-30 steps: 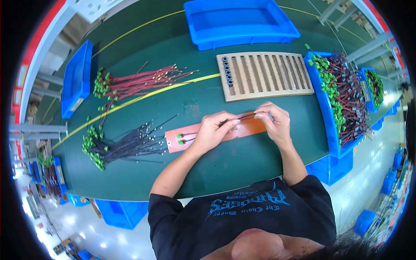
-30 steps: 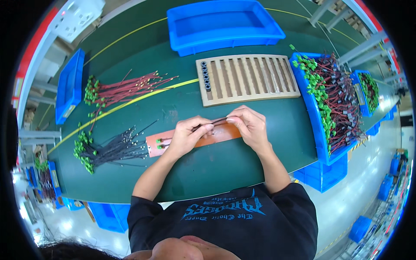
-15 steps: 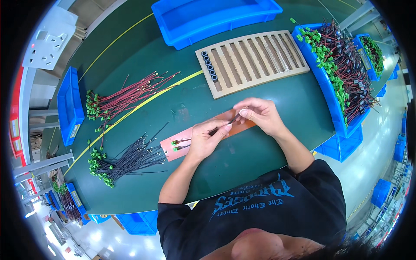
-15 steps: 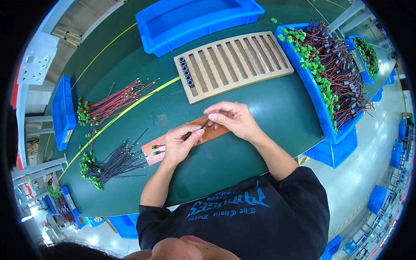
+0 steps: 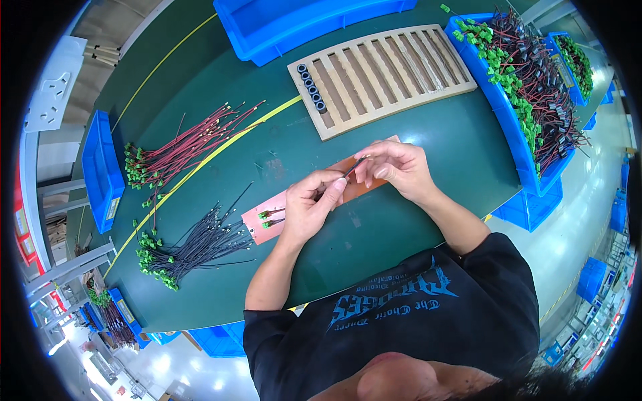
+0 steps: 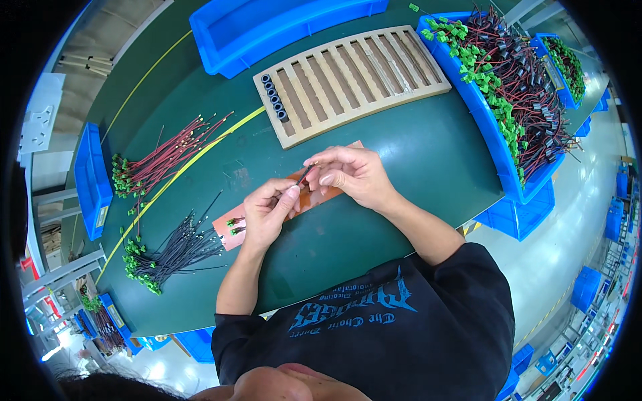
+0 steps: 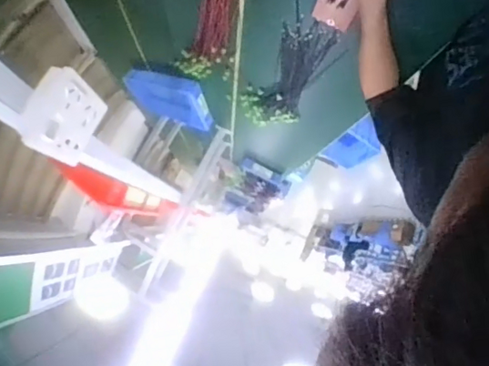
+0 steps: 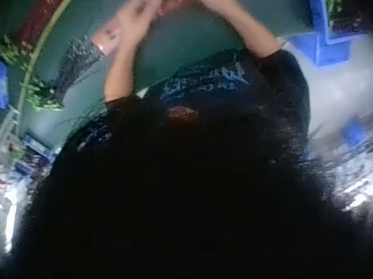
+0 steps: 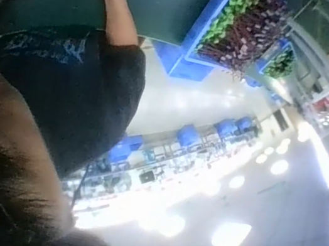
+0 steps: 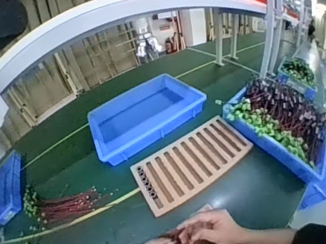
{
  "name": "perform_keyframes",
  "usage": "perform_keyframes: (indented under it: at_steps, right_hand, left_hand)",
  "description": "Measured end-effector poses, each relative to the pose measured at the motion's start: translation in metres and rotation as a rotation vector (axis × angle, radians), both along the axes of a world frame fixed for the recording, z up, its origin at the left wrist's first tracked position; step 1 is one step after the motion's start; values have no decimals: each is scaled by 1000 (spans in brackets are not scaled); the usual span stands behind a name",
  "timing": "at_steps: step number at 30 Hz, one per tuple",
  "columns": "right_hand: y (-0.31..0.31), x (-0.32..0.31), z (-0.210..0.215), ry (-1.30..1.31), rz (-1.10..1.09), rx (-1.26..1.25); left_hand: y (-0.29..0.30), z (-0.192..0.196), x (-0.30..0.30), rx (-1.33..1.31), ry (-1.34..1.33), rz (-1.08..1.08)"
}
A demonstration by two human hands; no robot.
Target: The person assembles wire harnesses by hand at a factory workstation. They pick up black and red wires, insert them into a small orange jig, and use a crimping tool to attach green plastic connectors. The finished units are placed into a blue bin.
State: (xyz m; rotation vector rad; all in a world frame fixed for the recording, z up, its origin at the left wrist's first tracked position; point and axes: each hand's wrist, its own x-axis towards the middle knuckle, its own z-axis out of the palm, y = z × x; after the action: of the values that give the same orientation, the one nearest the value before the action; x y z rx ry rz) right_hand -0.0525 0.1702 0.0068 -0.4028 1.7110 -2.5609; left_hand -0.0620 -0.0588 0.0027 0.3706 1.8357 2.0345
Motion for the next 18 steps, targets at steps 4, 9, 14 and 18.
perform_keyframes:
  at_steps: [4,9,14,18]
  right_hand:
    - [-1,1,6,14,-74,151]
    - [0,-1,7,-44,-92,264]
    - [0,0,4,-43,-98,286]
    - [2,-1,2,-21,-42,297]
  left_hand:
    - [3,0,3,21,1,7]
    - [5,1,3,22,-8,5]
    - [4,3,2,70,-48,6]
    - [5,2,2,73,-44,15]
